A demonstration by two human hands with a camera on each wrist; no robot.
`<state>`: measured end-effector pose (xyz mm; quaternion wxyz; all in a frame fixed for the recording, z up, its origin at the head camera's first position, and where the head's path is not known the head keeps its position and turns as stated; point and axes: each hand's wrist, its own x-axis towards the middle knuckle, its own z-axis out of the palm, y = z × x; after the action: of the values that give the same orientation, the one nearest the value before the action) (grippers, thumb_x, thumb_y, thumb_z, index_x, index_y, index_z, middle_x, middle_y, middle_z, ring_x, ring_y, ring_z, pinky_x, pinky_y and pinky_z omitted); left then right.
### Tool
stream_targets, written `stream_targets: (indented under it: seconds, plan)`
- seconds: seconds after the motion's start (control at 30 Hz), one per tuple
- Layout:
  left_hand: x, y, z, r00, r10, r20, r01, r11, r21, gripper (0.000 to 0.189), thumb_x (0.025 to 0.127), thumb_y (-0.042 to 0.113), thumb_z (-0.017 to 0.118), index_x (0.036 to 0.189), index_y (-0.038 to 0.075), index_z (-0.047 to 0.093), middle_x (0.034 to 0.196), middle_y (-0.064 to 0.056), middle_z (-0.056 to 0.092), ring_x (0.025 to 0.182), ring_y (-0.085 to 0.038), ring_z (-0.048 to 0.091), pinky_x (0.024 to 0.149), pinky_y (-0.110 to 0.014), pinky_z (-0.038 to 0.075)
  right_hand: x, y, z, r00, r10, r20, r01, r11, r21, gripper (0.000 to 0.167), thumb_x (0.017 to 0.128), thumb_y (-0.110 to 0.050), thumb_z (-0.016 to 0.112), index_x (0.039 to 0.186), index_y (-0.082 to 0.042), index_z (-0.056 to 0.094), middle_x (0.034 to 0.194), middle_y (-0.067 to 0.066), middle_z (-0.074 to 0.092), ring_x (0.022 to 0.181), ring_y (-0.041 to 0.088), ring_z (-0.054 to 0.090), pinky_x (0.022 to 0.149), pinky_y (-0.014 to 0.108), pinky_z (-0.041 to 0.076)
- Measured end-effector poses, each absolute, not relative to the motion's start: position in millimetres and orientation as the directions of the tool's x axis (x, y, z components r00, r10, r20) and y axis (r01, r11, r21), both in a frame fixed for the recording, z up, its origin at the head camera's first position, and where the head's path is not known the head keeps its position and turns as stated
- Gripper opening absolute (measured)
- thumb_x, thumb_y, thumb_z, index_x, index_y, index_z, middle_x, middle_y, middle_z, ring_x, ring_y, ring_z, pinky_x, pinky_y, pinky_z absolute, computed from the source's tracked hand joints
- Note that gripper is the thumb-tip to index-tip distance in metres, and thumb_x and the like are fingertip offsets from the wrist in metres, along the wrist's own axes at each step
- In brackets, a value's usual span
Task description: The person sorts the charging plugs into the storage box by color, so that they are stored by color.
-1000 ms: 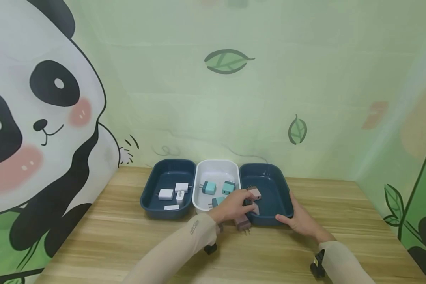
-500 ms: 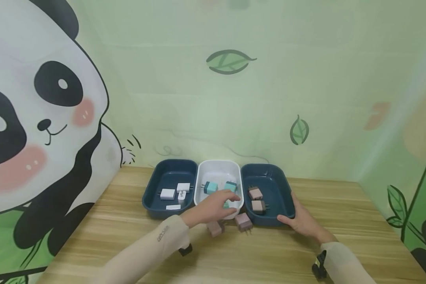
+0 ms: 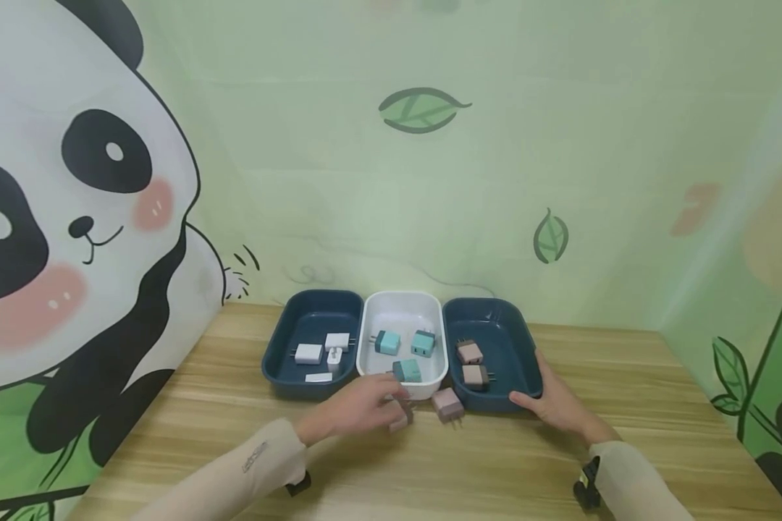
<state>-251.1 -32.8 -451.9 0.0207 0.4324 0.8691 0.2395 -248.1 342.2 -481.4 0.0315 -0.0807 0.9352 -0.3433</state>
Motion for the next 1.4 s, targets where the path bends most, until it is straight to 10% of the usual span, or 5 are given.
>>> stream_targets:
  seconds: [1.1, 1.4]
  plan:
    - [-244, -32, -478, -0.753, 0.653, 0.084, 0.634, 0.685, 0.36, 0.039, 0.082, 0.034, 0.074, 0.116, 0.021, 0.06, 0.112, 0.005, 0.06, 0.09, -0.004, 0.055, 0.08, -0.024, 0.049, -248, 341, -479, -0.986, -0.167, 0.017, -0.141, 0.769, -0.623, 0.107, 0.086, -0.044, 0.067, 0.148, 0.004, -0.005, 0.146, 0.038, 0.012, 0.128, 0.057, 0.023, 0.099, 0.068, 0.021]
    - [-243, -32, -480, -0.706, 0.703, 0.085, 0.689, 0.656, 0.308, 0.033, 0.084, 0.033, 0.071, 0.113, 0.022, 0.06, 0.105, 0.007, 0.06, 0.088, -0.004, 0.056, 0.077, -0.021, 0.048, -249, 342, -481, -0.986, -0.168, 0.014, -0.14, 0.765, -0.628, 0.107, 0.086, -0.044, 0.067, 0.148, 0.005, -0.005, 0.147, 0.038, 0.011, 0.129, 0.056, 0.021, 0.1, 0.068, 0.02]
